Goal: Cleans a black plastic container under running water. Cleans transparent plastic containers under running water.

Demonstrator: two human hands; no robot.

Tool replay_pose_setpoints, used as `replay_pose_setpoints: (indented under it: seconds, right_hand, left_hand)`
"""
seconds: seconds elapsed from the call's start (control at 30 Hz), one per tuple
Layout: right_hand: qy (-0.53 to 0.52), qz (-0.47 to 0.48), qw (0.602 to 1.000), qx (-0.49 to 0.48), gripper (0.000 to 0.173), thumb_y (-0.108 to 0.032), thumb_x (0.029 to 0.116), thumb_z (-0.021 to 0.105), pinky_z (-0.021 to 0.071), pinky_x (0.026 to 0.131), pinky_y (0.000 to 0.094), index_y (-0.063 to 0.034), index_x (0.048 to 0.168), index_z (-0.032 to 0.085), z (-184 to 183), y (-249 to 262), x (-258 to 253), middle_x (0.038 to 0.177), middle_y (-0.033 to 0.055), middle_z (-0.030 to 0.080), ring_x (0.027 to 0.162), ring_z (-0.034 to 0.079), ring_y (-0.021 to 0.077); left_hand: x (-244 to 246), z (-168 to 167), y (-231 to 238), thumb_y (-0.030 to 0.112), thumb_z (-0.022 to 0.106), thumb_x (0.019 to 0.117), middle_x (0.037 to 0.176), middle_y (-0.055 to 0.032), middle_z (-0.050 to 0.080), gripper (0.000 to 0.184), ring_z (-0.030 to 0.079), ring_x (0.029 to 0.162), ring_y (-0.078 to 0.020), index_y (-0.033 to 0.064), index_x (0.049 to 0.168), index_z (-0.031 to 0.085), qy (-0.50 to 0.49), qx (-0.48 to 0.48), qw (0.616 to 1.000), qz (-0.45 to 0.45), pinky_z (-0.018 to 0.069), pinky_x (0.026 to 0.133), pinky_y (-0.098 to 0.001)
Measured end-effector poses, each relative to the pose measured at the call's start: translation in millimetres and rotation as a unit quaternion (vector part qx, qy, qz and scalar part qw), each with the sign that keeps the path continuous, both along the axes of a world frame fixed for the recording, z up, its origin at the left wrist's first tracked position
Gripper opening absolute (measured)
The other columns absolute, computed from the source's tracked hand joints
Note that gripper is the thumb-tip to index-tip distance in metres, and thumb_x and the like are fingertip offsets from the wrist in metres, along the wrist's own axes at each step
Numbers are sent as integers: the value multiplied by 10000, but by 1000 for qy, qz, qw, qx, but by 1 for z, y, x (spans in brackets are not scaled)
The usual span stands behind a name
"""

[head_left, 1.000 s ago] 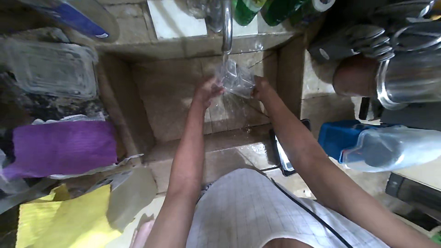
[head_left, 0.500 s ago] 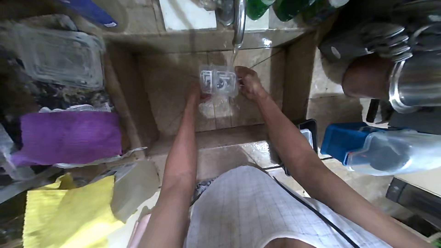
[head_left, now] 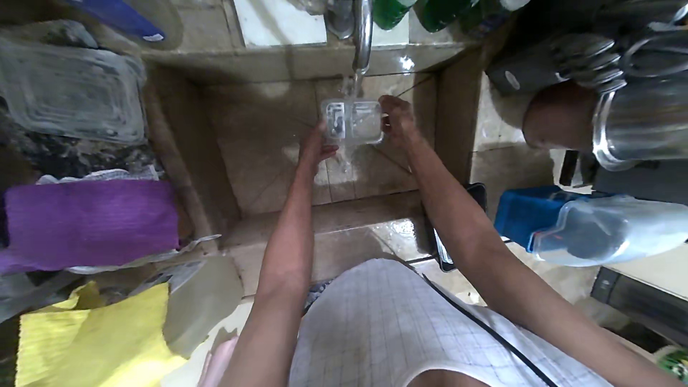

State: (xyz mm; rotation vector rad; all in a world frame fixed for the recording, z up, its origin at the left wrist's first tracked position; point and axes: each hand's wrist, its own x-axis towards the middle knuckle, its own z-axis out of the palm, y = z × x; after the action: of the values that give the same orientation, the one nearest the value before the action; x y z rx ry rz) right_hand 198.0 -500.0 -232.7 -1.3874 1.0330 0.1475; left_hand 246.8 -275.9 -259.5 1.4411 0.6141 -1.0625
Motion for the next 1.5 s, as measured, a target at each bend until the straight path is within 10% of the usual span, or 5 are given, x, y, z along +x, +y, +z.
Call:
replay_pose_setpoints:
  seconds: [0.53,0.67,0.87,1.13,1.5]
  right_hand:
    - [-193,210,958,-31,211,-40,1013,577,542,569,262,41,1167,697,14,56,16,987,101,744,631,619,88]
    - [-190,238,946,-109,215,-106,998,627,581,858,342,-26,1154,751,5,41,26,1071,84,764,934,709,133]
    - [-107,275,948,-122,195,-164,999,640,512,590,290,-24,1089,742,24,25,32,909,43,722,616,569,76]
    - [30,-15,997,63,478,-438,1050,538,584,875,400,-99,1380,607,1,31,-11,1367,98,624,1108,669,228]
    - [-7,12,994,106,444,-143,1058,522,617,726,455,-177,1500,502,-8,58,-26,1323,150,635,959,700,291]
  left_hand:
    - [-9,-19,36,823,351,928,1371,-199,587,885,632,1171,-368,158,1508,419,99,-75,983,136,575,908,-548]
    - [-7,-19,29,810,290,945,1182,-150,659,830,666,995,-290,156,1407,510,135,-103,983,73,584,815,-464]
    - [-6,-29,18,837,225,932,1095,-145,662,852,661,894,-280,166,1352,538,138,-140,978,73,582,736,-430]
    - [-7,-5,15,380,411,1085,1392,-156,575,493,616,1202,-295,106,1495,429,-124,-118,980,100,577,922,-499]
    - [-20,-24,42,70,530,982,1597,-125,391,657,448,1416,-190,48,1587,276,-310,-95,946,15,445,1134,-375]
